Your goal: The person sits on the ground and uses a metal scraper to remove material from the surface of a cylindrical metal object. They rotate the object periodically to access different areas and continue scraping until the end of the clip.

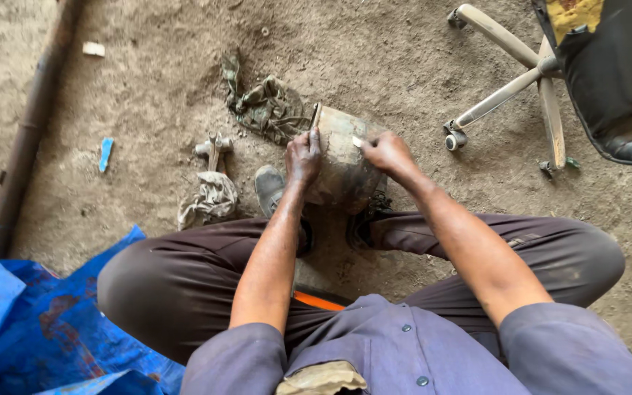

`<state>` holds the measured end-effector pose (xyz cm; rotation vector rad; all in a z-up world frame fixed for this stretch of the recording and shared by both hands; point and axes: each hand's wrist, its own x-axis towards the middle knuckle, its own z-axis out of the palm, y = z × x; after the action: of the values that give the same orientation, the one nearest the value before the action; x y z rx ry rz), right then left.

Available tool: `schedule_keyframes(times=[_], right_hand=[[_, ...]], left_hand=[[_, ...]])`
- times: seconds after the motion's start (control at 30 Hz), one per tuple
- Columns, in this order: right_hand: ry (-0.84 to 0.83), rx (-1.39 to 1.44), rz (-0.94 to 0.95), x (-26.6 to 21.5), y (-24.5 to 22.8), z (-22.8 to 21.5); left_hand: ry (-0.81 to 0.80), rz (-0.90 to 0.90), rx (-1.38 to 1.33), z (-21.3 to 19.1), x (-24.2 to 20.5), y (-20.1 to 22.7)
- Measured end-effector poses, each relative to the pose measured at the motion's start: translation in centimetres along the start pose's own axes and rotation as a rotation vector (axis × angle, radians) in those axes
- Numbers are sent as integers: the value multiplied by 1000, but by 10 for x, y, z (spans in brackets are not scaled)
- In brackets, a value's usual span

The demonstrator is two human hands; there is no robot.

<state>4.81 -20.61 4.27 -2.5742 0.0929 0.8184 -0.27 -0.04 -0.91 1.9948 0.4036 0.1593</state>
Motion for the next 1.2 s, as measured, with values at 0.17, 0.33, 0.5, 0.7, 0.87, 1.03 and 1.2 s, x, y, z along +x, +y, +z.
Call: schedule_keyframes(times=[0.17, 0.33, 0.5, 0.7, 0.87, 1.03, 1.2], right_hand=[[61, -37, 39, 7, -34, 11], [-33, -45, 59, 12, -42, 13], [-39, 26, 75, -6, 0, -14], [111, -25, -9, 10, -48, 12], [-7, -102, 105, 3, -22, -11], [-18, 23, 172, -3, 8, -20], [5, 38, 80, 15, -16, 6]], left_hand=[[-12, -19, -10, -1, 2, 4], [23, 49, -21, -1, -1, 1], [-50, -73, 9, -1, 2, 4], [14, 37, 2, -5, 0, 7], [79, 77, 38, 6, 5, -5], [-24, -20, -2, 5, 3, -7], [36, 75, -4, -2, 1, 2]])
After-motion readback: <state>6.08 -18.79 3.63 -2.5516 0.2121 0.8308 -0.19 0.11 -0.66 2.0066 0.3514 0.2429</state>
